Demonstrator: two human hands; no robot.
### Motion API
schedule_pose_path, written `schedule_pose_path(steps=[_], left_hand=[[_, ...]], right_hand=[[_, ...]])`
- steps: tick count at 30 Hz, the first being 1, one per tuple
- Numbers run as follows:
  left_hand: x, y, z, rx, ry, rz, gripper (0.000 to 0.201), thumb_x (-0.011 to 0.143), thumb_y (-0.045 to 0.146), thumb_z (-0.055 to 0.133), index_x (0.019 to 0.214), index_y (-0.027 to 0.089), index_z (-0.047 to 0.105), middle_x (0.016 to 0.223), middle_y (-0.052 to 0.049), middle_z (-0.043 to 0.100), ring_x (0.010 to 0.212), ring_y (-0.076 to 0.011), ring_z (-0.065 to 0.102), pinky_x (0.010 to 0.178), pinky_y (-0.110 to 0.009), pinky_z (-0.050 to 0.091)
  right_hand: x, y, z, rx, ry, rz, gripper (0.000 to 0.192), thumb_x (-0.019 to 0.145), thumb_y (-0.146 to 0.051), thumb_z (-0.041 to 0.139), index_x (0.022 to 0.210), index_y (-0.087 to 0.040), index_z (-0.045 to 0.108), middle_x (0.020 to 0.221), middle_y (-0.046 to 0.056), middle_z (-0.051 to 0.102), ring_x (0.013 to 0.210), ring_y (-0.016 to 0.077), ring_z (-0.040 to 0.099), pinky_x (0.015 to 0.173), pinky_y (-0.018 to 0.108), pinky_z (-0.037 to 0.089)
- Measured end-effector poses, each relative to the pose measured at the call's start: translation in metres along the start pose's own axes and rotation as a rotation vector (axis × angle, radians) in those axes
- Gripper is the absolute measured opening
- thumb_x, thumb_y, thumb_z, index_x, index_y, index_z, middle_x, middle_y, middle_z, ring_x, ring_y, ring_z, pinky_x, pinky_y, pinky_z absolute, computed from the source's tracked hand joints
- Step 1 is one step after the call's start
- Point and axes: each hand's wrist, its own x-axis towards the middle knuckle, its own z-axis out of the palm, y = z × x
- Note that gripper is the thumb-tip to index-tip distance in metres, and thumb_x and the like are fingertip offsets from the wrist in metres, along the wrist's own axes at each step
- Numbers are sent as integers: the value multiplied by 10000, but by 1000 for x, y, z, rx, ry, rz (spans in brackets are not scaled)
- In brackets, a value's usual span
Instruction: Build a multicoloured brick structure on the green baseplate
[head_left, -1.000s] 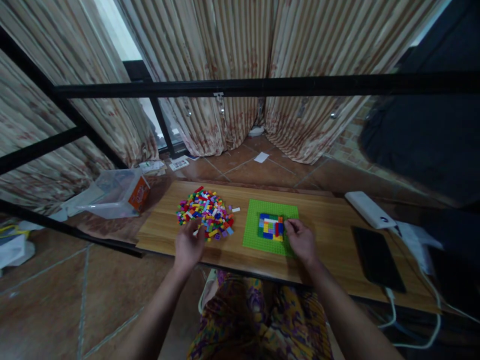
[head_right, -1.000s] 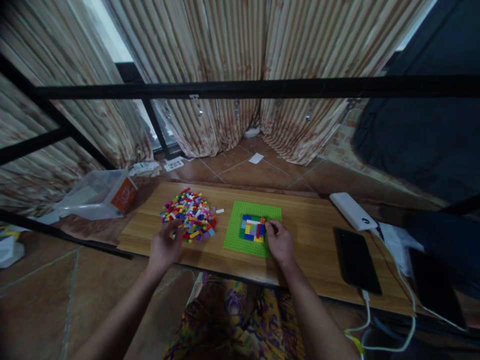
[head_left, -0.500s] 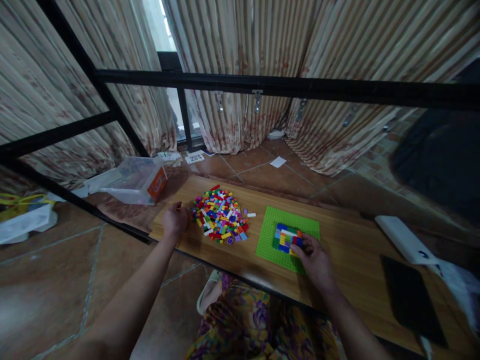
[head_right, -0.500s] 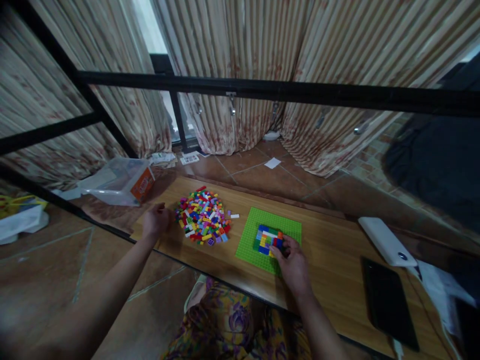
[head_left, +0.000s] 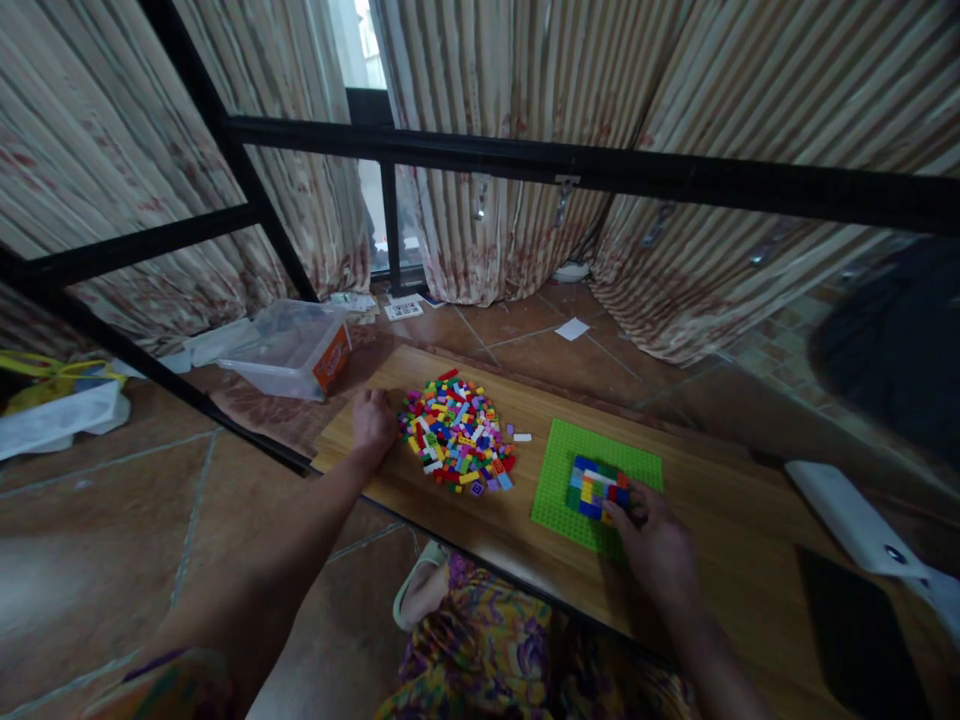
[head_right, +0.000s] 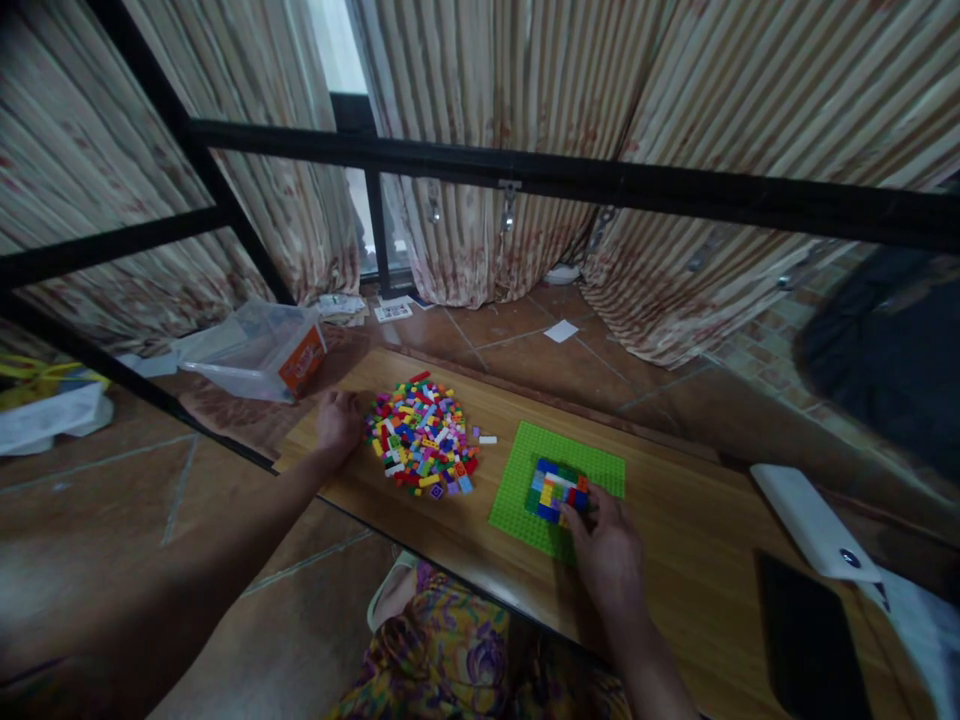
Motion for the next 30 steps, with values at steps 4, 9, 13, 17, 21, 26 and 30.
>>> schedule_pose_path(steps=[4, 9, 13, 17, 21, 26, 30], left_hand=[[2, -1, 4, 30, -10, 22, 328, 865, 144, 375, 1021, 105, 661, 1021, -172, 611, 990, -267, 565, 859, -359, 444], [2, -2, 7, 59, 10, 37, 319, 886, 158, 357, 996, 125, 655, 994, -145, 598, 977, -254, 566, 846, -341, 442], [2, -2, 8, 63, 10, 34, 322, 902, 181, 345, 996, 140, 651, 987, -130, 596, 970, -247, 563, 841, -335, 440], [2, -1, 6, 76, -14, 22, 298, 883, 177, 375, 982, 140, 654, 999, -133, 590, 960, -252, 564, 832, -339, 440], [2, 1, 4, 80, -21, 12, 321, 890, 189, 362, 1007, 140, 657, 1020, -139, 589, 956, -257, 566, 828, -346, 443], [2, 1, 3, 85, -9, 30, 327, 882, 192, 367, 1016, 131, 660, 1012, -146, 588, 960, -264, 572, 856, -359, 446], [4, 2, 2, 78, -2, 24, 333, 880, 207, 363, 1025, 134, 654, 1014, -149, 591, 993, -276, 565, 858, -368, 454]], right_hand=[[-25, -53, 25, 11, 18, -198, 357, 901, -441, 452, 1107, -206, 624, 1044, 128, 641, 969, 263, 599, 869, 420, 475], [-40, -103, 69, 174, -197, -245, 287, 900, -324, 465, 1127, -222, 608, 1093, 96, 643, 1012, 235, 595, 885, 384, 471], [-33, -111, 87, 214, -232, -200, 268, 882, -300, 477, 1106, -234, 610, 1070, 72, 647, 1001, 230, 593, 882, 377, 460], [-29, -109, 90, 226, -223, -180, 279, 877, -280, 459, 1103, -241, 617, 1048, 67, 652, 971, 225, 601, 867, 371, 460], [-33, -110, 84, 266, -180, -119, 280, 881, -303, 460, 1095, -232, 626, 1034, 71, 655, 943, 214, 613, 847, 356, 473], [-41, -111, 69, 351, -113, -35, 283, 884, -324, 487, 1105, -212, 623, 994, 79, 658, 879, 196, 625, 796, 330, 495], [-44, -100, 49, 345, -40, -13, 270, 873, -365, 522, 1060, -213, 643, 980, 76, 674, 812, 186, 624, 751, 320, 502]])
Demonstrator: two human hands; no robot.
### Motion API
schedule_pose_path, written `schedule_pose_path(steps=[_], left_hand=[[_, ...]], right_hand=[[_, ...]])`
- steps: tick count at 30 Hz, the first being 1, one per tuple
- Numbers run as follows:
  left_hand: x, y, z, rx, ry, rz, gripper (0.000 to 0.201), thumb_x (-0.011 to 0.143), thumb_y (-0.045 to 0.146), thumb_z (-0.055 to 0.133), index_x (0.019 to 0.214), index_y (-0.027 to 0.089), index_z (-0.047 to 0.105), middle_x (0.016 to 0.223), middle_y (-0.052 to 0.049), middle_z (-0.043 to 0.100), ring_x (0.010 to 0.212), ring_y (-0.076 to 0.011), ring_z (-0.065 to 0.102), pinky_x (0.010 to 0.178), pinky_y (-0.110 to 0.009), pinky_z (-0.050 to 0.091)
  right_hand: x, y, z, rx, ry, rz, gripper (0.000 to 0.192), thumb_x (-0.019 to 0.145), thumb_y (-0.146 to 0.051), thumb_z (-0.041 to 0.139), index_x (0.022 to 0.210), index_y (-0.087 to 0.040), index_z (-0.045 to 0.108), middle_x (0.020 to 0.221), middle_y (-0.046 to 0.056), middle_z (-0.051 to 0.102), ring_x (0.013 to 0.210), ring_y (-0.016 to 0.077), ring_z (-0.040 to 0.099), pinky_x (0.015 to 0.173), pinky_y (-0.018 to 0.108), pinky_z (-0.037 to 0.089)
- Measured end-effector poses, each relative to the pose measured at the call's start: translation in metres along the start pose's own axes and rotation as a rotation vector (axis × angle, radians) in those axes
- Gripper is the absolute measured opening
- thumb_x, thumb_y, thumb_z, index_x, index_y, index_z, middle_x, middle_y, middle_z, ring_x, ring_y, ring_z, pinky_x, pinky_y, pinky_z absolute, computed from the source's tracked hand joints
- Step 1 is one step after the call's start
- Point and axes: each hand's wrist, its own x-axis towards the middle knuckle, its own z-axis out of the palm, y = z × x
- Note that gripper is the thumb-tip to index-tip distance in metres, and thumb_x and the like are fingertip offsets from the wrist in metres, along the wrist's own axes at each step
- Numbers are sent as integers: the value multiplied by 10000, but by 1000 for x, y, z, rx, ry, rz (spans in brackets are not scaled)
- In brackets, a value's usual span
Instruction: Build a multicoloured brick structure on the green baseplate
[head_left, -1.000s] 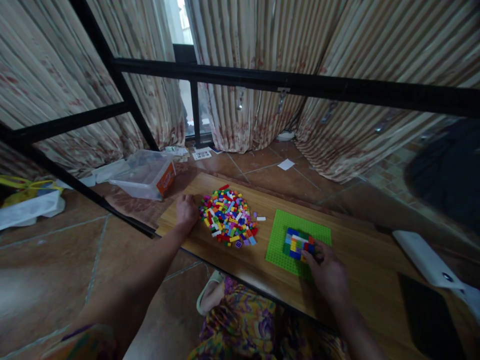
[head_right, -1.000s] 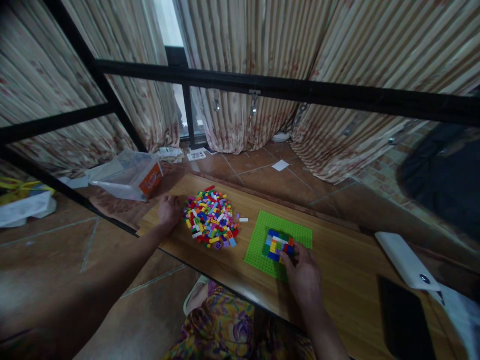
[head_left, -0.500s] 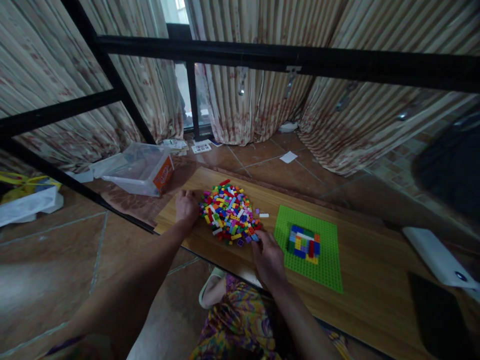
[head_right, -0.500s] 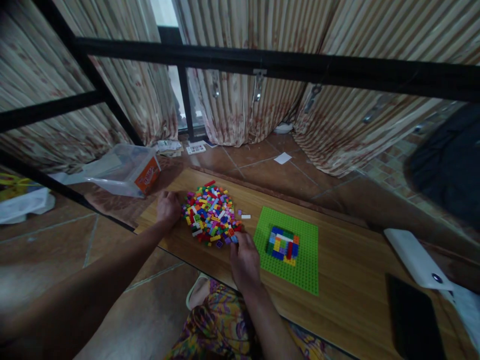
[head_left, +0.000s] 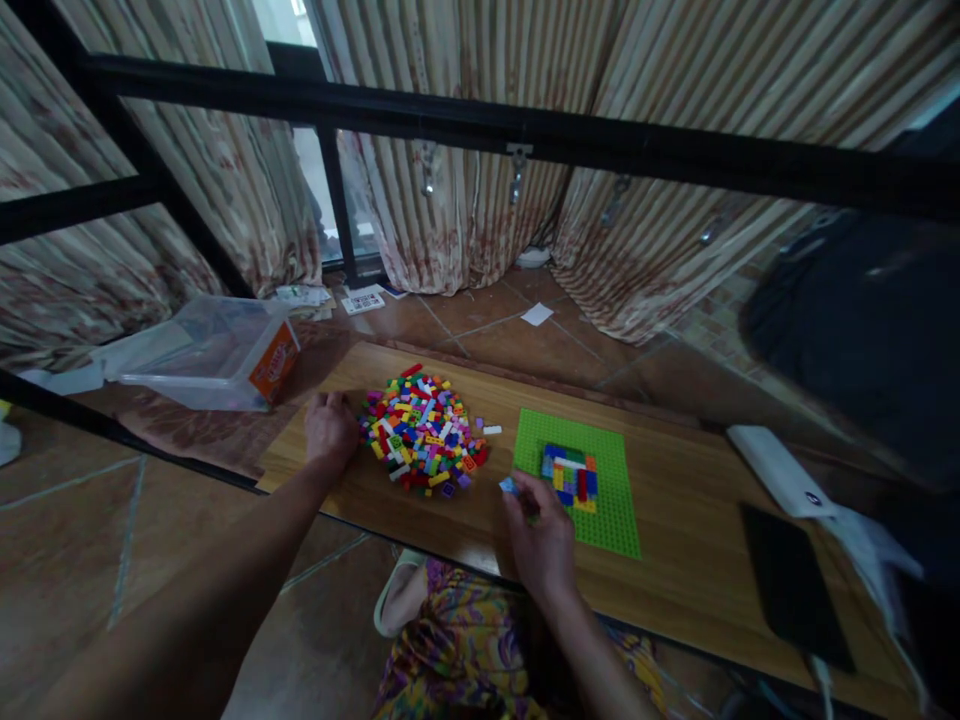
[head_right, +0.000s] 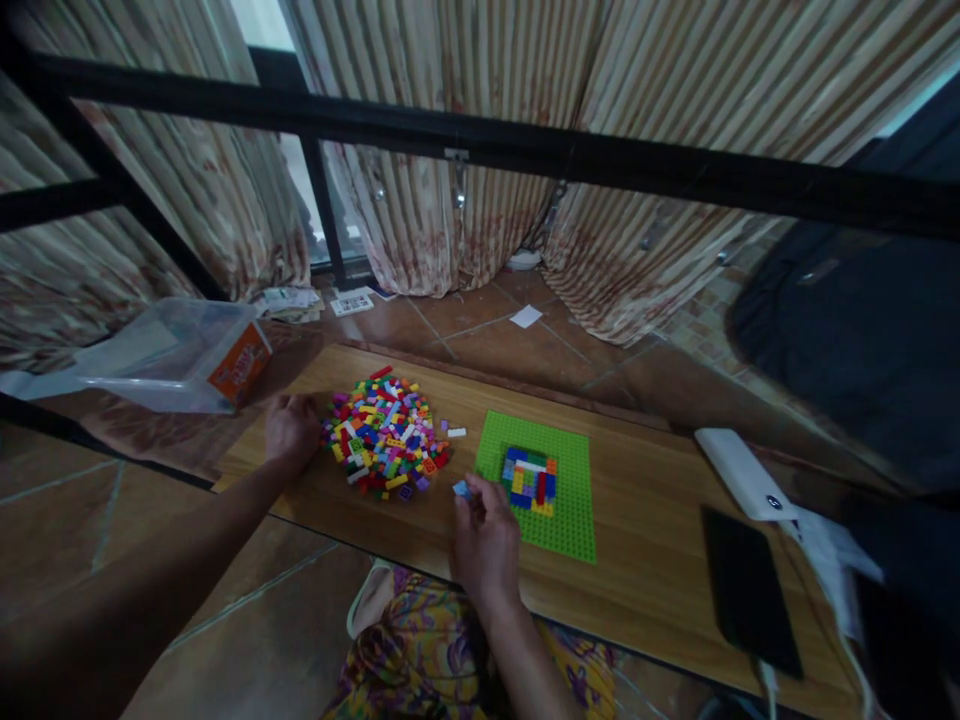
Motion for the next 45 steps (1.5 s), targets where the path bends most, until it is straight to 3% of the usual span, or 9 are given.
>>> schedule_pose_path(steps=[6, 11, 16, 30, 36, 45], left_hand=[[1, 2, -2, -13, -5, 2, 335, 867, 225, 375, 1015, 118, 655, 1004, -165, 593, 982, -291, 567, 851, -390, 466], [1, 2, -3, -28, -6, -9, 344, 855, 224, 386, 1036, 119, 659, 1039, -167, 594, 993, -299, 572, 859, -403, 470], [1, 1, -2, -22, -9, -11, 351, 850, 219, 395, 1060, 110, 654, 1040, -165, 590, 994, -303, 571, 859, -412, 473], [1, 2, -1, -20, -11, -18, 310, 866, 223, 411, 1038, 121, 648, 1041, -152, 588, 1008, -289, 558, 859, -391, 470], [1, 2, 0, 24, -9, -15, 303, 874, 203, 420, 1050, 110, 648, 1047, -168, 590, 987, -291, 580, 822, -382, 473], [3, 0, 2, 13, -5, -15, 290, 869, 191, 437, 1049, 117, 652, 1049, -163, 598, 989, -289, 580, 827, -385, 470]], right_hand=[[-1, 31, -53, -73, 275, 147, 367, 830, -487, 574, 1036, -195, 658, 980, 96, 698, 829, 210, 646, 775, 347, 504], [-7, 61, -79, -174, 343, 239, 469, 800, -561, 580, 1032, -165, 674, 956, 132, 723, 833, 255, 671, 754, 363, 502], [-5, 72, -78, -216, 324, 295, 507, 790, -574, 579, 1044, -146, 679, 952, 144, 726, 820, 264, 676, 742, 370, 500], [3, 64, -74, -247, 245, 279, 509, 736, -587, 640, 988, -150, 702, 905, 132, 726, 765, 253, 652, 725, 375, 491], [7, 69, -91, -213, 285, 237, 539, 844, -592, 469, 948, -116, 699, 891, 151, 723, 798, 250, 656, 715, 345, 478], [20, 65, -92, -410, 251, 244, 490, 839, -586, 483, 854, -141, 686, 835, 139, 715, 743, 254, 637, 661, 331, 425]])
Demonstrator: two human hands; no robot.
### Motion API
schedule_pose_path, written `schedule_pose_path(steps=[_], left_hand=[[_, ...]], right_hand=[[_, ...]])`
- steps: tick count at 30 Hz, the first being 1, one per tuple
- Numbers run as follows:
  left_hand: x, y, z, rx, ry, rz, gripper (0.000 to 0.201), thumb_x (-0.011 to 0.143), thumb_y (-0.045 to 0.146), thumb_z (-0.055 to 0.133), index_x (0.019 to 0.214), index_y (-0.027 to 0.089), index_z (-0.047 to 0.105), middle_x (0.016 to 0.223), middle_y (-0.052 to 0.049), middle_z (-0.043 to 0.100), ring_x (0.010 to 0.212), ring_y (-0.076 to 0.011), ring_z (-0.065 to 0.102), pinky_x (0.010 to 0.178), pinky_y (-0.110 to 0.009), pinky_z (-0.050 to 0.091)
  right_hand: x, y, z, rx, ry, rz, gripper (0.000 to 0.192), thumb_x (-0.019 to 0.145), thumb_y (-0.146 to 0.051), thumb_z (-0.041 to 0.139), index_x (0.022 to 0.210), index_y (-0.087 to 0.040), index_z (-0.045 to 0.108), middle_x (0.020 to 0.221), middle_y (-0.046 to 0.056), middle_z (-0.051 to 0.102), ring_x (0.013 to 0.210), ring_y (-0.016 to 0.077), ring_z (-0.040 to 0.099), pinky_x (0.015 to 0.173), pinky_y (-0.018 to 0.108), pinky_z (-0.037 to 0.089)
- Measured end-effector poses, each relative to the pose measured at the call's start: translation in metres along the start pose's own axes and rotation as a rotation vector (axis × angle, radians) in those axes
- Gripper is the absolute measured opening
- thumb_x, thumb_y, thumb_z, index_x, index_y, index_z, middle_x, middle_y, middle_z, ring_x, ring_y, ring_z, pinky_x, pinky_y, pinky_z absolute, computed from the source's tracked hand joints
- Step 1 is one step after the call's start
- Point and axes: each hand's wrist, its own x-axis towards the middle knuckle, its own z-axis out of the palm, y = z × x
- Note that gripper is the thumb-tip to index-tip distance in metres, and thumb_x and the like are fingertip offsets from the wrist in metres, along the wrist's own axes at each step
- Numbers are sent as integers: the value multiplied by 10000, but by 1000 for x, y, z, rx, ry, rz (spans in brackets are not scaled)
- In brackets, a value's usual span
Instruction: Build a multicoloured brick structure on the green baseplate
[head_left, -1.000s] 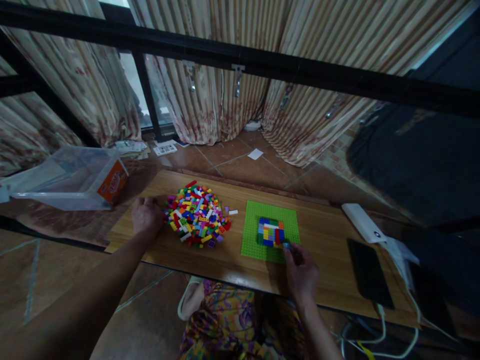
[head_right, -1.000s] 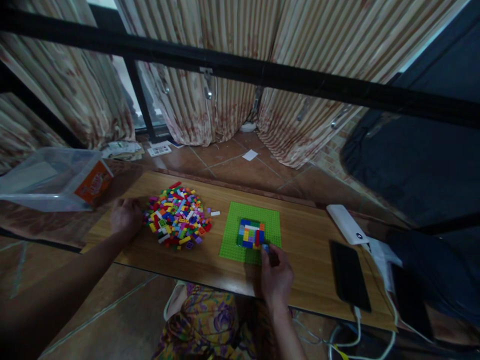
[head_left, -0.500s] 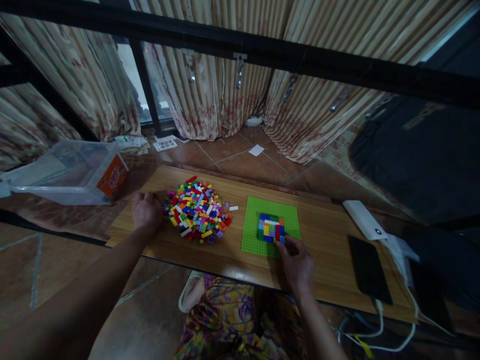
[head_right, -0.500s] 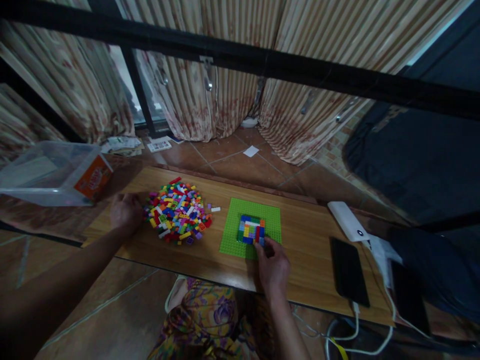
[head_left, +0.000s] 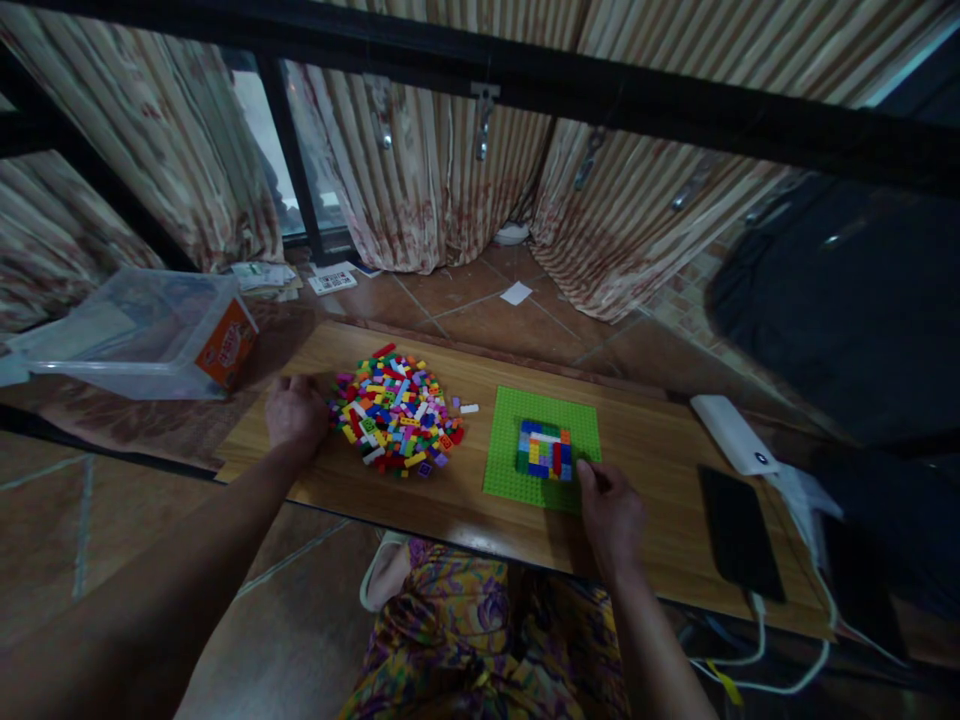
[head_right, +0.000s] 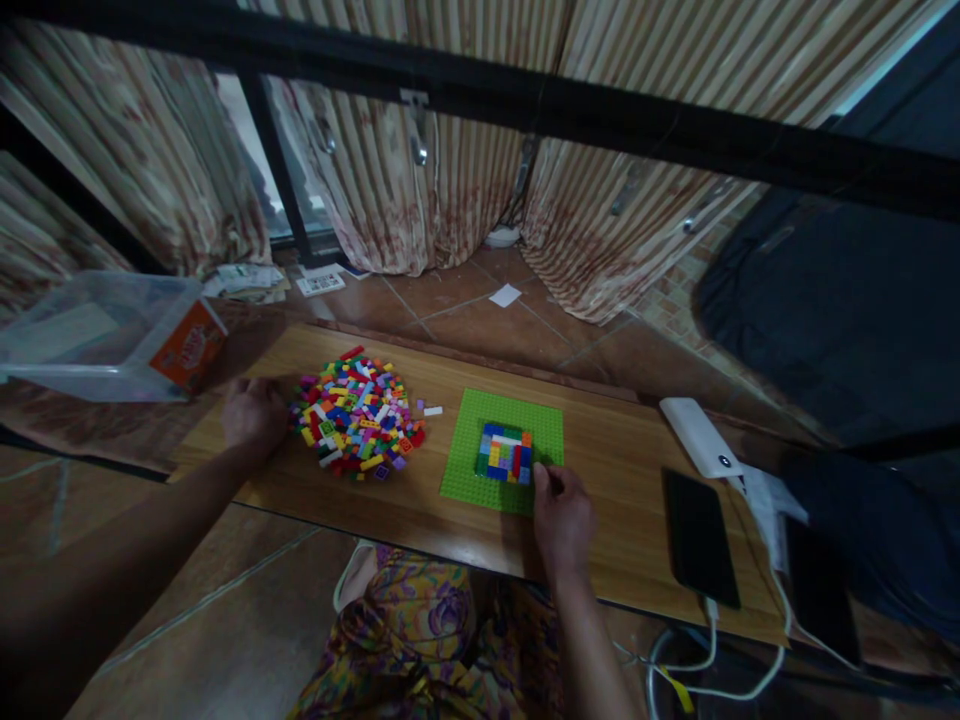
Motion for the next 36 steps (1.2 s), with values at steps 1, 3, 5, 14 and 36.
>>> schedule_pose_path(steps=[1, 3, 5, 14, 36], left_hand=[[0, 0, 0, -2, 2, -6, 284, 870, 192, 439, 1045, 119, 651, 1052, -163, 596, 991, -289, 580, 827, -386, 470], [0, 0, 0, -7, -5, -13, 273, 869, 189, 446, 1041, 124, 648, 1058, -160, 593, 993, -287, 580, 829, -387, 472], [0, 0, 0, -12, -11, -18, 266, 869, 188, 449, 1037, 130, 646, 1059, -156, 591, 1001, -286, 577, 840, -390, 470], [-1, 0, 1, -15, -2, -19, 272, 864, 199, 450, 1044, 138, 644, 1073, -151, 585, 1015, -286, 568, 856, -386, 464], [-2, 3, -1, 43, -30, -29, 326, 888, 222, 405, 1073, 128, 656, 1095, -174, 587, 1022, -303, 576, 833, -392, 460]], right_hand=[[0, -1, 1, -30, 3, -9, 485, 842, -588, 478, 820, -148, 679, 810, 132, 710, 725, 248, 629, 648, 325, 413], [-1, -3, 4, -72, 0, -34, 482, 851, -592, 466, 760, -161, 661, 768, 119, 699, 691, 233, 610, 628, 313, 390], [-2, -3, 7, -105, -9, -55, 492, 863, -595, 445, 720, -169, 645, 739, 113, 690, 662, 222, 592, 618, 310, 371], [-8, -3, 17, -193, 64, -94, 523, 905, -586, 369, 720, -171, 630, 769, 121, 697, 717, 234, 591, 691, 328, 358], [-12, -8, 25, -368, 65, -158, 487, 960, -464, 267, 723, -191, 593, 674, 65, 619, 701, 215, 540, 711, 330, 299]])
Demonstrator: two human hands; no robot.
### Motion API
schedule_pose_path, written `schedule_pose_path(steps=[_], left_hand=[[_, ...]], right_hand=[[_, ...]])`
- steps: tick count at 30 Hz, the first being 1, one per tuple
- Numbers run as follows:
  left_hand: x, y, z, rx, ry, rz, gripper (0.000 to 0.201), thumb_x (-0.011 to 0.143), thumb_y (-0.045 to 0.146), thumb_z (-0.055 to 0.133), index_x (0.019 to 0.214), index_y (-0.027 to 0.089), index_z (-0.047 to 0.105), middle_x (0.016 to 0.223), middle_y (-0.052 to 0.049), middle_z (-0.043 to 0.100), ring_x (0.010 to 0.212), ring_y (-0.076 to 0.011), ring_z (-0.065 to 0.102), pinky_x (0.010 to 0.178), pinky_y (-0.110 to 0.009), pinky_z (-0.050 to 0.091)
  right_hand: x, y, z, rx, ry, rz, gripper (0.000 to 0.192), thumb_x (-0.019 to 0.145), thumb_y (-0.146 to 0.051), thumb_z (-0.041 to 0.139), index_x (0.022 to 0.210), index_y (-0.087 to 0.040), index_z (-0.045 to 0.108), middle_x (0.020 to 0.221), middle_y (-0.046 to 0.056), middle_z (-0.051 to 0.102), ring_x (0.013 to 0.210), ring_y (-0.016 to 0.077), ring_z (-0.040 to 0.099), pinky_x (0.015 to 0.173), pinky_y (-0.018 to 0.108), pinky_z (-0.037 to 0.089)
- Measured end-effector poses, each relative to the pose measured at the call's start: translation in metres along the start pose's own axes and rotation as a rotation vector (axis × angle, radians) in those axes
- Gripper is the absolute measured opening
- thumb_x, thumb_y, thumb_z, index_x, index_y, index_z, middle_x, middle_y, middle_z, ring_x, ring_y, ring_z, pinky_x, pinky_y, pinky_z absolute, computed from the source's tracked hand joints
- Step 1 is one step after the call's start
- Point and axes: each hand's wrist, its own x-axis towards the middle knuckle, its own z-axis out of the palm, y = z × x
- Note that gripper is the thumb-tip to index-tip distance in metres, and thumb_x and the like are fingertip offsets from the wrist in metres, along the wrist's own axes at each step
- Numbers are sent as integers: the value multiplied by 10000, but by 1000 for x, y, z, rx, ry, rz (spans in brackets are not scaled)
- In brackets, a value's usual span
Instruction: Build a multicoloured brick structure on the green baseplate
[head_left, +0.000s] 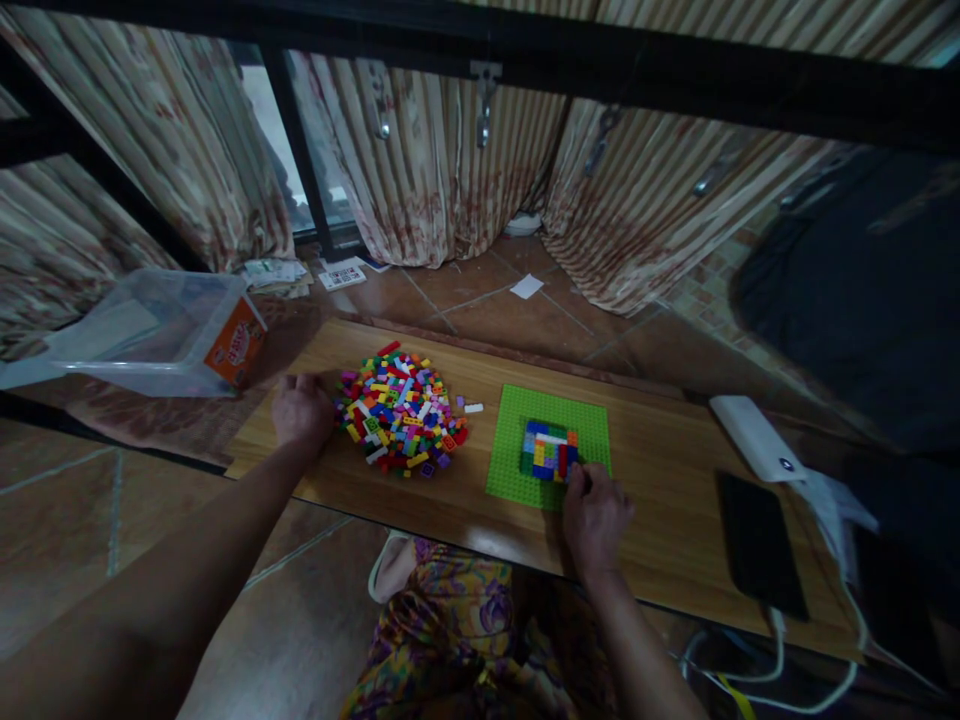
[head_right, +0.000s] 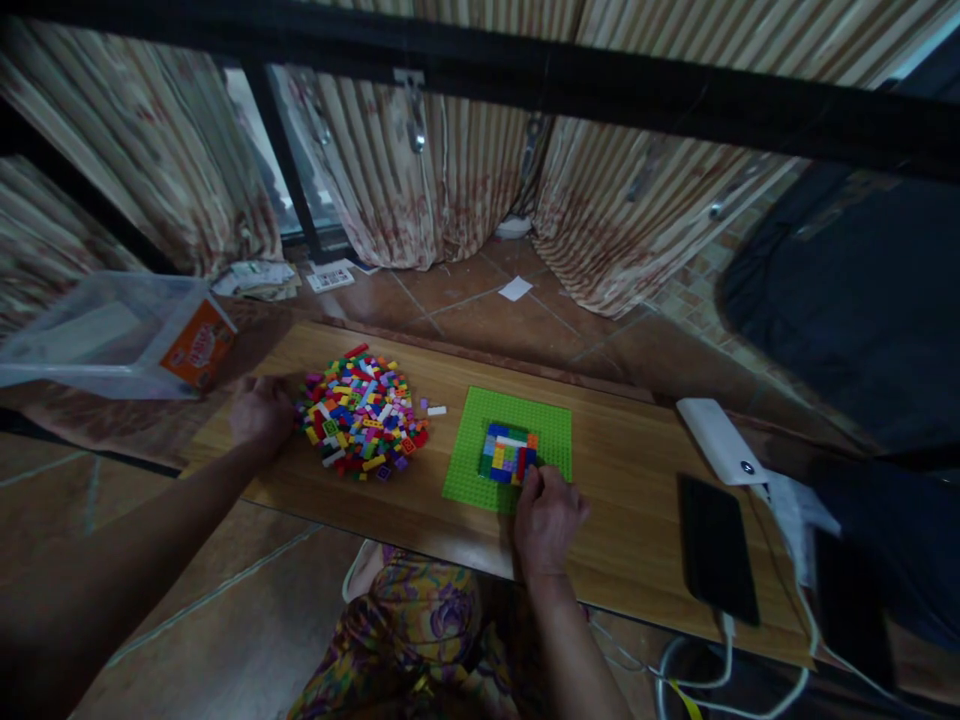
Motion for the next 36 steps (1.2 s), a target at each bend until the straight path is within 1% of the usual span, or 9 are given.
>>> schedule_pose_path(steps=[5, 8, 10, 12, 14, 20, 25, 29, 36], left_hand=[[-1, 0, -1, -11, 5, 0, 335, 885, 224, 406, 1095, 131, 649, 1112, -173, 590, 1016, -297, 580, 819, -382, 462], [-1, 0, -1, 3, 1, -6, 343, 885, 237, 401, 1102, 138, 648, 1112, -164, 595, 999, -295, 586, 816, -378, 460], [-1, 1, -2, 14, 2, -6, 353, 888, 244, 390, 1108, 143, 647, 1116, -160, 597, 990, -294, 590, 805, -373, 461], [-2, 2, -4, 22, -2, -5, 355, 886, 245, 389, 1106, 142, 648, 1113, -160, 598, 976, -294, 595, 787, -369, 462], [-2, 3, -5, 29, -10, -4, 349, 880, 242, 397, 1096, 139, 652, 1105, -163, 598, 965, -295, 599, 774, -367, 463], [-2, 3, -6, 25, -23, -5, 355, 890, 252, 382, 1097, 144, 648, 1098, -162, 601, 944, -288, 602, 749, -359, 460], [-2, 3, -8, 50, -30, -4, 350, 884, 246, 382, 1096, 146, 642, 1090, -163, 597, 938, -293, 602, 731, -358, 455], [-3, 4, -10, 48, -24, 11, 348, 877, 234, 388, 1103, 137, 634, 1080, -165, 597, 949, -291, 598, 747, -354, 454], [-3, 4, -11, 31, -28, 10, 343, 879, 229, 389, 1102, 134, 632, 1083, -171, 594, 971, -301, 594, 767, -364, 456]], right_hand=[[4, 7, -8, 174, -50, 25, 537, 945, -524, 250, 743, -181, 610, 689, 94, 641, 670, 212, 559, 673, 316, 348], [8, 9, -14, 306, -58, 77, 556, 936, -550, 254, 853, -158, 639, 780, 121, 677, 699, 222, 593, 660, 317, 389], [10, 7, -14, 362, -51, 85, 547, 897, -595, 351, 971, -136, 641, 869, 136, 694, 771, 236, 621, 706, 329, 426], [11, 2, -12, 355, -57, 60, 580, 837, -624, 463, 1080, -121, 620, 946, 152, 695, 845, 257, 630, 765, 358, 446], [11, -3, -7, 313, -57, 32, 609, 813, -611, 510, 1148, -110, 594, 997, 171, 686, 900, 272, 624, 808, 390, 451], [19, -4, 3, 320, -86, -41, 564, 852, -441, 471, 1286, -81, 492, 1089, 197, 650, 966, 271, 608, 847, 402, 457], [45, 14, 2, 329, -142, -103, 513, 830, -299, 420, 1309, -128, 488, 1070, 150, 675, 994, 274, 600, 893, 447, 445], [62, 24, 1, 353, -216, -185, 508, 795, -254, 425, 1286, -173, 528, 1069, 110, 682, 1014, 267, 592, 927, 456, 442], [63, 26, 2, 342, -260, -200, 508, 791, -248, 434, 1286, -185, 532, 1096, 105, 671, 1042, 261, 588, 933, 456, 449]])
